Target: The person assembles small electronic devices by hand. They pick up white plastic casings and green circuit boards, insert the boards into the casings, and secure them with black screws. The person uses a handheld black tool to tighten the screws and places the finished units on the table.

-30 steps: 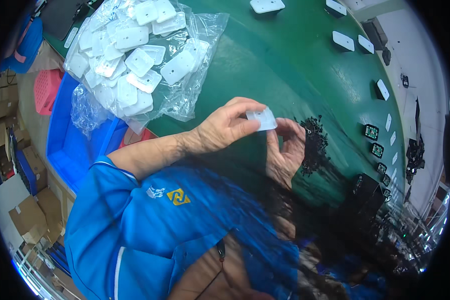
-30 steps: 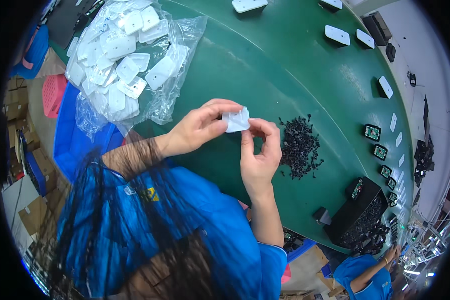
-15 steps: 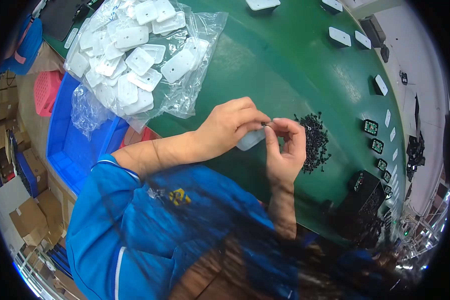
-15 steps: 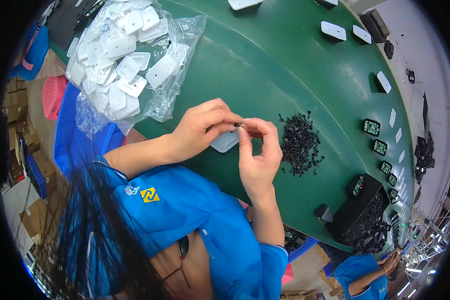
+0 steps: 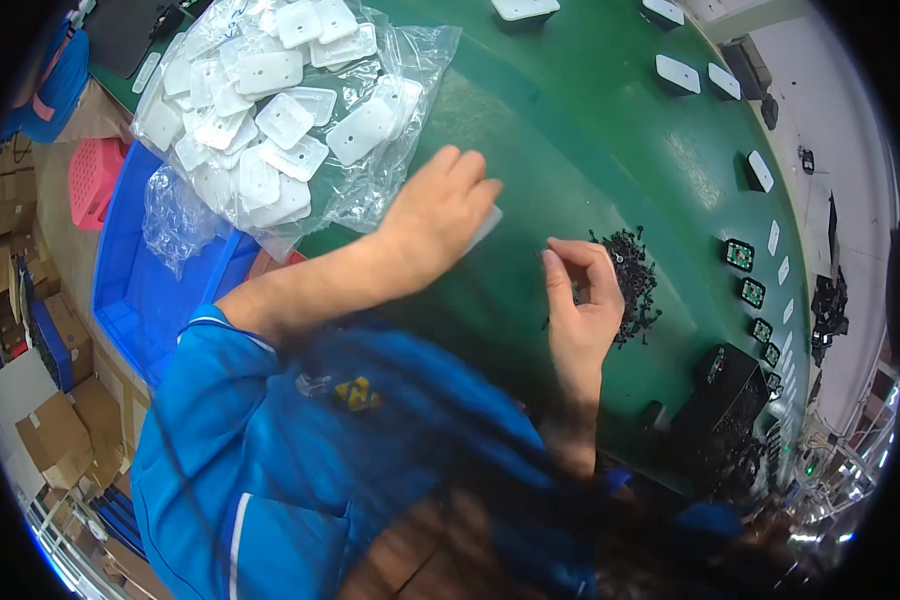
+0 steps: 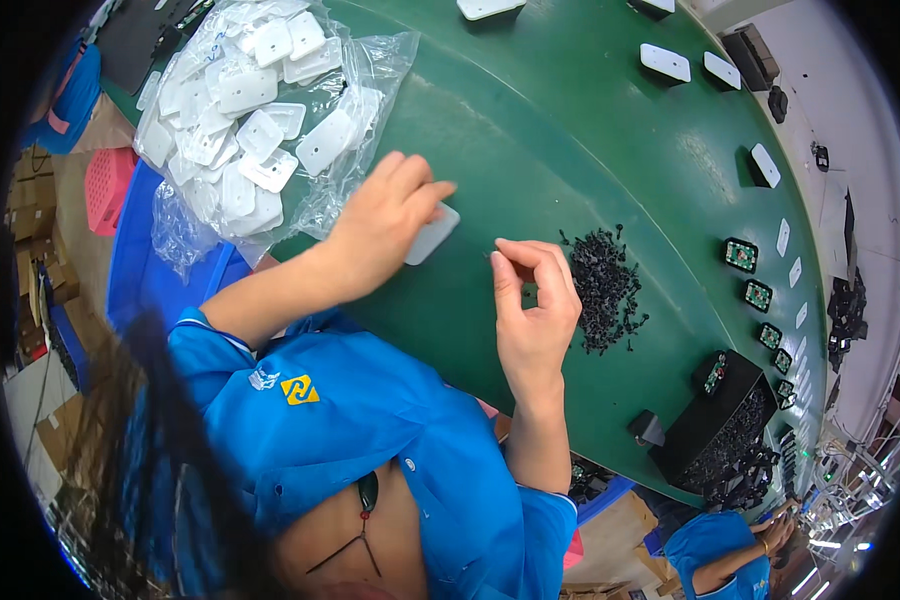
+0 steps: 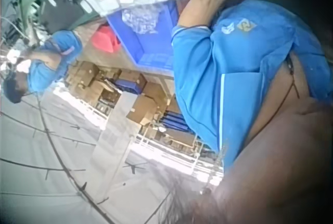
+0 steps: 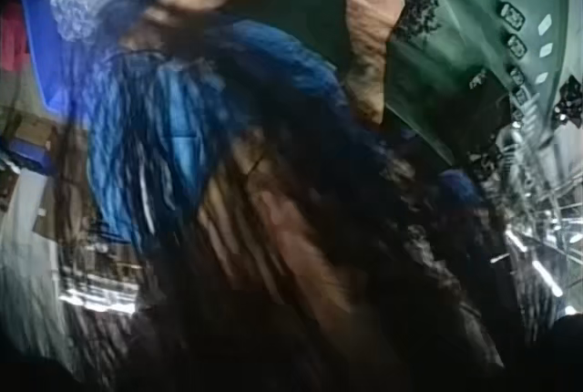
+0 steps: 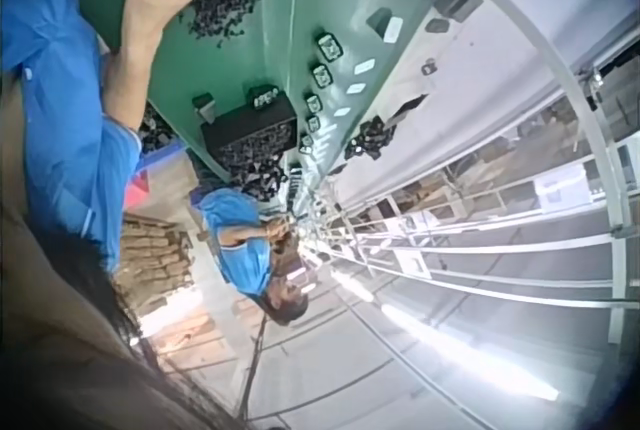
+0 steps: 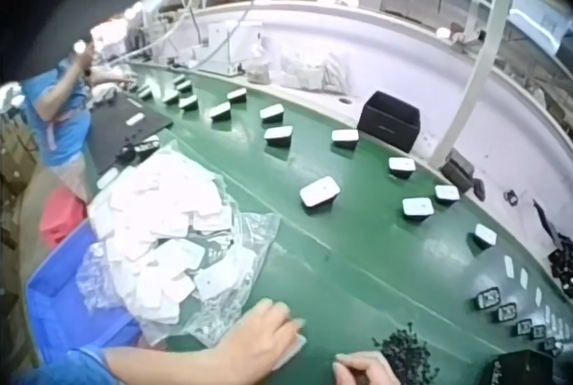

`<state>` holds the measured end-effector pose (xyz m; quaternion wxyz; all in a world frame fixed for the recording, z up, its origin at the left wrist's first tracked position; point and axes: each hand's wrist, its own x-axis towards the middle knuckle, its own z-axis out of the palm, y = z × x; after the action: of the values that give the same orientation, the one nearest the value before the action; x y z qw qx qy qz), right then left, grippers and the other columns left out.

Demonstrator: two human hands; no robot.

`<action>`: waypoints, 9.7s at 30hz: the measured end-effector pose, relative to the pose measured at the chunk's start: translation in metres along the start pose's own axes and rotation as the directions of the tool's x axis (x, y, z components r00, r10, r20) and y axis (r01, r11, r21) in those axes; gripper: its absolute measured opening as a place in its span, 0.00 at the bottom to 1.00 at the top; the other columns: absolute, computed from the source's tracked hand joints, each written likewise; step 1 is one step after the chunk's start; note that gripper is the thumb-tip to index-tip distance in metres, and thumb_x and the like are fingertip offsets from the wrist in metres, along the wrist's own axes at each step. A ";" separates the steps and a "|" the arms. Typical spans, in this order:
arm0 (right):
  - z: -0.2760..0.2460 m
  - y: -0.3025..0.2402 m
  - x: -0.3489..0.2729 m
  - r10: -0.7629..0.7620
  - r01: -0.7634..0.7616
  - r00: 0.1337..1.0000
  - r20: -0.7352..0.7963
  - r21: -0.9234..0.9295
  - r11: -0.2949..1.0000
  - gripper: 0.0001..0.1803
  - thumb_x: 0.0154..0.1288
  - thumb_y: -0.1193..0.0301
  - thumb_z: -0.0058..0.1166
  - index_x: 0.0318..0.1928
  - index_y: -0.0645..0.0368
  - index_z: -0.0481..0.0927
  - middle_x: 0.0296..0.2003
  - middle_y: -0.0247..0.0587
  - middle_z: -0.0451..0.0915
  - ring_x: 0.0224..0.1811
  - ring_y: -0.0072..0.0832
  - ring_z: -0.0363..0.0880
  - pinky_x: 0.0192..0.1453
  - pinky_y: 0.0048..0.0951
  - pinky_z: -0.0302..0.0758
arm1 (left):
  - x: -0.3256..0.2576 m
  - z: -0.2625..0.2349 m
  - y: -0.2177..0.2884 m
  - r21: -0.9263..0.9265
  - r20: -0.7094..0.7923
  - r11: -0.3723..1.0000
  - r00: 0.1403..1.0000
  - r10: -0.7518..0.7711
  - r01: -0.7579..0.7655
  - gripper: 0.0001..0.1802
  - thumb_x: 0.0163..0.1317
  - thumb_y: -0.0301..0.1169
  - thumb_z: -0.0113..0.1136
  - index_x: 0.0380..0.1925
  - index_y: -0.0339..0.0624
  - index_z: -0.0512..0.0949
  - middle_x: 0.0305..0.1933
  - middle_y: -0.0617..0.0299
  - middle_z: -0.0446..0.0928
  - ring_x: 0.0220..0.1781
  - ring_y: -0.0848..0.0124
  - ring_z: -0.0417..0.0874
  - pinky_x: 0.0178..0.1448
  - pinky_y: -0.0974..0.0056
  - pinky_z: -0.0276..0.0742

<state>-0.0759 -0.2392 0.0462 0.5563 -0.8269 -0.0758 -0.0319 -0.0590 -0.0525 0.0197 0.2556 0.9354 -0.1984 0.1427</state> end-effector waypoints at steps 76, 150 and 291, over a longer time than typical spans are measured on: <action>-0.175 0.103 0.105 -0.344 -0.086 0.905 -0.252 -0.898 0.430 0.24 0.49 0.81 0.52 0.51 0.55 0.75 0.49 0.42 0.73 0.52 0.39 0.71 0.54 0.37 0.70 | 0.043 0.018 -0.023 -0.343 0.135 0.910 0.971 -0.196 0.232 0.05 0.59 0.24 0.55 0.36 0.41 0.76 0.34 0.54 0.72 0.33 0.56 0.77 0.36 0.57 0.74; -0.116 0.018 -0.057 -0.018 -0.163 0.899 -0.438 -0.374 0.913 0.34 0.51 0.76 0.63 0.60 0.64 0.66 0.51 0.50 0.74 0.53 0.39 0.75 0.57 0.34 0.71 | 0.019 0.018 0.044 -0.717 0.171 0.685 0.985 -0.002 0.126 0.31 0.58 0.31 0.62 0.61 0.39 0.65 0.60 0.52 0.65 0.59 0.62 0.71 0.56 0.62 0.71; -0.077 0.076 0.058 0.003 -0.093 0.988 -0.152 -0.589 0.803 0.07 0.56 0.71 0.61 0.35 0.59 0.80 0.31 0.38 0.76 0.32 0.30 0.76 0.40 0.32 0.73 | 0.130 0.033 -0.050 -0.204 -0.427 0.979 0.900 -0.093 0.004 0.19 0.59 0.29 0.58 0.50 0.36 0.72 0.35 0.55 0.77 0.34 0.61 0.79 0.40 0.62 0.76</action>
<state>-0.0044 -0.3334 0.0138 0.2740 -0.9566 -0.0006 -0.0993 0.0834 -0.0694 0.0189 0.3886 0.8546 -0.1262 0.3204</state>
